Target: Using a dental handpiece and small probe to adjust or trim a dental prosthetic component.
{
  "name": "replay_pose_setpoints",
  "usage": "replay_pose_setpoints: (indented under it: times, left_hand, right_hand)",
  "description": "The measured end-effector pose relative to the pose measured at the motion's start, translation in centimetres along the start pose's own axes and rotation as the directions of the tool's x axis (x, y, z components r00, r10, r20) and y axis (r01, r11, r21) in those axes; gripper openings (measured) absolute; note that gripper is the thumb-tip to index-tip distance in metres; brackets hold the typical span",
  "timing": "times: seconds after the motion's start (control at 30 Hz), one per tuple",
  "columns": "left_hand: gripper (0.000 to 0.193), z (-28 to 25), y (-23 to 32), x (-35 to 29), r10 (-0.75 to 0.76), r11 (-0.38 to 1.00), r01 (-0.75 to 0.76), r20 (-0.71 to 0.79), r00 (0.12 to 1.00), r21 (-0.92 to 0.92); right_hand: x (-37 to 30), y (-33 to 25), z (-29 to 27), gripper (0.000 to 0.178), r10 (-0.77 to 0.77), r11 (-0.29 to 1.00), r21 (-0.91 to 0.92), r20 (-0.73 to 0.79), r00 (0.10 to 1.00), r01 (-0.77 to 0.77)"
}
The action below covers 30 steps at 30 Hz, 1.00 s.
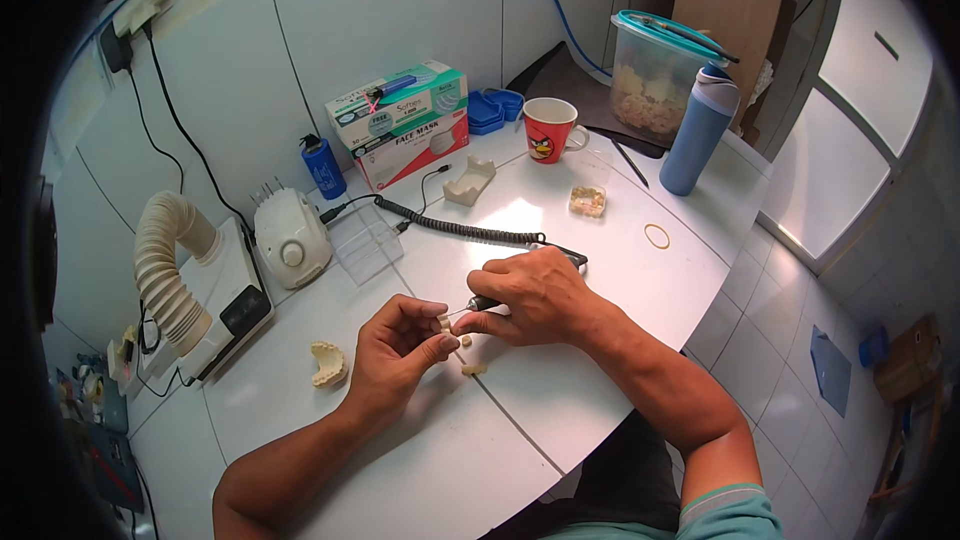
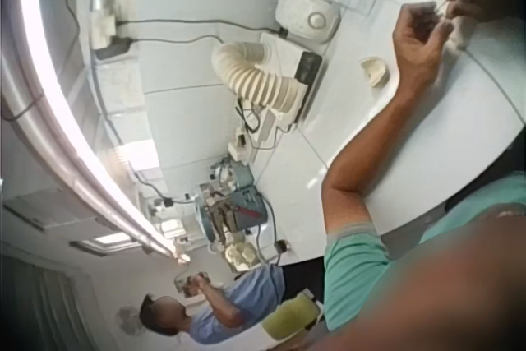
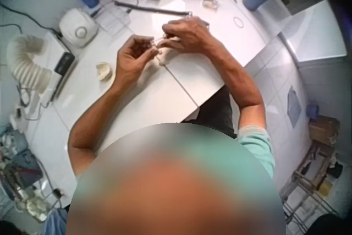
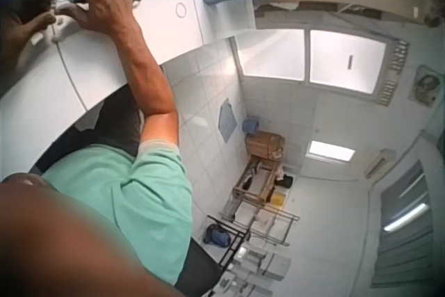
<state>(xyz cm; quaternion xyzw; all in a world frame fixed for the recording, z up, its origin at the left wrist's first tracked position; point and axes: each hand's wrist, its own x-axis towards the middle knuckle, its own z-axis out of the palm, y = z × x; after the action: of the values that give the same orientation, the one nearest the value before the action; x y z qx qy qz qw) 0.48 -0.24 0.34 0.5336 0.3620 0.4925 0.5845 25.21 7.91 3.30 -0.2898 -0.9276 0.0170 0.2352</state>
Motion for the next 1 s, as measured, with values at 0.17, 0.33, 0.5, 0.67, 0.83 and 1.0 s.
replay_pose_setpoints:
  times: [0.17, 0.33, 0.5, 0.67, 0.83, 1.0]
  left_hand:
    - [0.031, 0.2, 0.08, -0.03, -0.005, 1.0, 0.006, -0.018, 1.0, 0.008]
    - [0.034, 0.21, 0.22, -0.09, -0.003, 1.0, 0.003, -0.019, 1.0, -0.017]
    - [0.033, 0.07, 0.06, -0.03, -0.001, 1.0, 0.001, -0.016, 1.0, 0.013]
    - [0.032, 0.12, 0.21, -0.09, -0.013, 1.0, 0.013, -0.009, 1.0, 0.015]
    - [0.03, 0.16, 0.24, -0.1, 0.006, 1.0, -0.006, -0.011, 1.0, -0.017]
    - [0.03, 0.04, 0.21, -0.14, 0.003, 1.0, -0.002, -0.015, 1.0, 0.015]
  right_hand:
    - [-0.01, -0.05, 0.23, 0.056, 0.002, 1.0, -0.003, 0.001, 1.0, -0.002]
    - [0.08, -0.08, 0.07, 0.056, 0.019, 1.0, -0.01, 0.024, 1.0, -0.019]
    - [0.03, 0.04, 0.37, 0.056, 0.019, 1.0, -0.02, 0.016, 1.0, -0.018]
    - [0.02, -0.13, 0.35, 0.057, 0.011, 1.0, -0.028, 0.008, 1.0, -0.011]
    - [0.22, -0.62, 0.12, 0.051, 0.004, 1.0, -0.015, 0.011, 1.0, -0.004]
    - [0.16, -0.79, 0.04, 0.047, 0.005, 1.0, -0.029, 0.029, 1.0, -0.004]
